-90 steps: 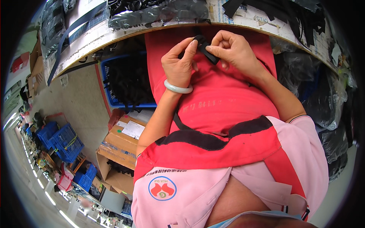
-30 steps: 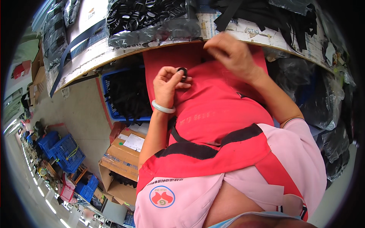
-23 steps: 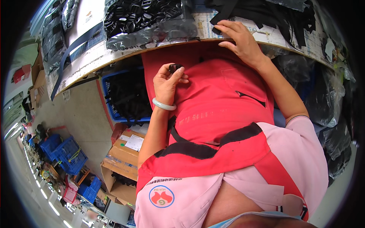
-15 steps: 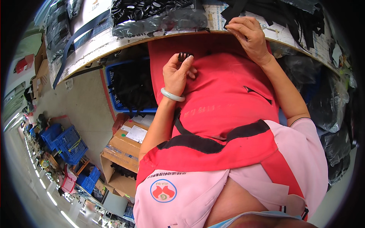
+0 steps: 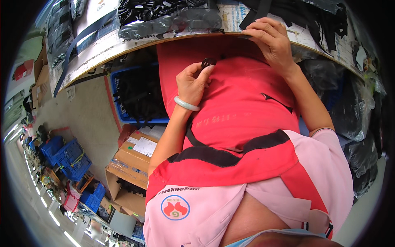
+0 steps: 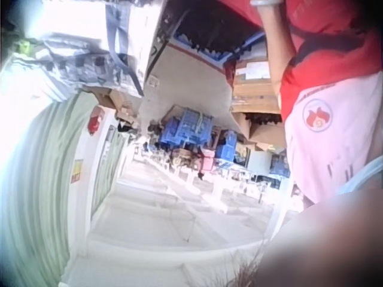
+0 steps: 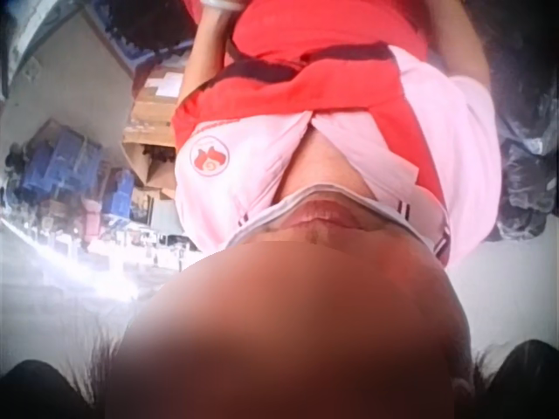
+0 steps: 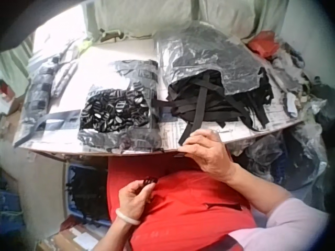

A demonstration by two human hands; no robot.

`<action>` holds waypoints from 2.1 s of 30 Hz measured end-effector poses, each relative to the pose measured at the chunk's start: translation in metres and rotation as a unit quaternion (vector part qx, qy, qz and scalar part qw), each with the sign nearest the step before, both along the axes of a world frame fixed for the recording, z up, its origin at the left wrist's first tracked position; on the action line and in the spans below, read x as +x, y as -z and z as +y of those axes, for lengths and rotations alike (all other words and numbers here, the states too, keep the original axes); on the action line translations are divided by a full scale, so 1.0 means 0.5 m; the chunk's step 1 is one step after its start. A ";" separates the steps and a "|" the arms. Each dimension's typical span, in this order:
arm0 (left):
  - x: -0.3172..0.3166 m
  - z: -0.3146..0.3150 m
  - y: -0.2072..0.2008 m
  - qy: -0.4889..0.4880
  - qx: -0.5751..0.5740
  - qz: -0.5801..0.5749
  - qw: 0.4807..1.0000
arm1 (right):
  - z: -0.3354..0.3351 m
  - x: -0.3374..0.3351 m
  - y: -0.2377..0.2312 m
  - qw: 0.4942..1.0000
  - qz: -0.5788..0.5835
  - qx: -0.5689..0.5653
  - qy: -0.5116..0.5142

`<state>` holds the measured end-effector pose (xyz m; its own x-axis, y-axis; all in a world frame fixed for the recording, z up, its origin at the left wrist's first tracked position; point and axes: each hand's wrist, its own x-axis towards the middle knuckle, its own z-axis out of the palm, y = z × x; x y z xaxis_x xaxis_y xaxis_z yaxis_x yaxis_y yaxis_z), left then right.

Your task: Assembling plastic buckles onto nylon straps at a factory workbench.

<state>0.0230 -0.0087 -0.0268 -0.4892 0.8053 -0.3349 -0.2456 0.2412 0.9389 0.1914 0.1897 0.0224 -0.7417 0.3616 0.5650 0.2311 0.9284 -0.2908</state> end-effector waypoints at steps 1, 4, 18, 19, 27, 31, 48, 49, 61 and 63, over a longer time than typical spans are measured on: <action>-0.001 -0.003 -0.003 0.008 -0.010 0.018 1.000 | -0.019 -0.009 -0.036 0.999 -0.012 -0.016 -0.029; -0.003 -0.003 -0.010 0.013 -0.017 0.032 0.999 | -0.081 -0.029 -0.086 0.991 -0.021 -0.103 -0.083; -0.009 0.012 -0.003 0.039 0.101 0.328 0.939 | -0.134 -0.069 0.004 0.624 -0.104 -0.775 0.011; -0.009 0.015 -0.009 0.047 0.094 0.343 0.933 | -0.133 -0.066 0.008 0.604 -0.071 -0.794 0.003; -0.022 0.013 -0.014 0.094 0.070 0.443 0.889 | -0.137 -0.068 0.009 0.613 -0.050 -0.789 0.010; -0.024 0.008 -0.011 0.115 0.065 0.407 0.904 | -0.138 -0.070 0.016 0.621 -0.066 -0.781 0.014; -0.005 0.010 0.001 0.054 0.119 0.361 0.923 | -0.144 -0.080 0.046 0.608 0.006 -0.793 0.014; -0.004 0.009 0.001 0.061 0.124 0.374 0.917 | -0.138 -0.078 0.053 0.595 0.003 -0.804 -0.003; -0.009 0.028 -0.025 -0.025 0.038 -0.196 0.980 | -0.152 -0.071 0.030 0.799 0.146 -0.576 -0.092; -0.010 0.030 -0.026 -0.038 0.083 -0.107 0.990 | -0.148 -0.069 0.000 0.767 0.112 -0.627 -0.077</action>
<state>0.0182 0.0062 -0.0136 -0.4828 0.8215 -0.3034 -0.4540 0.0614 0.8889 0.1567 0.1158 0.0225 -0.7657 0.6422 -0.0355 -0.0397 -0.1024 -0.9940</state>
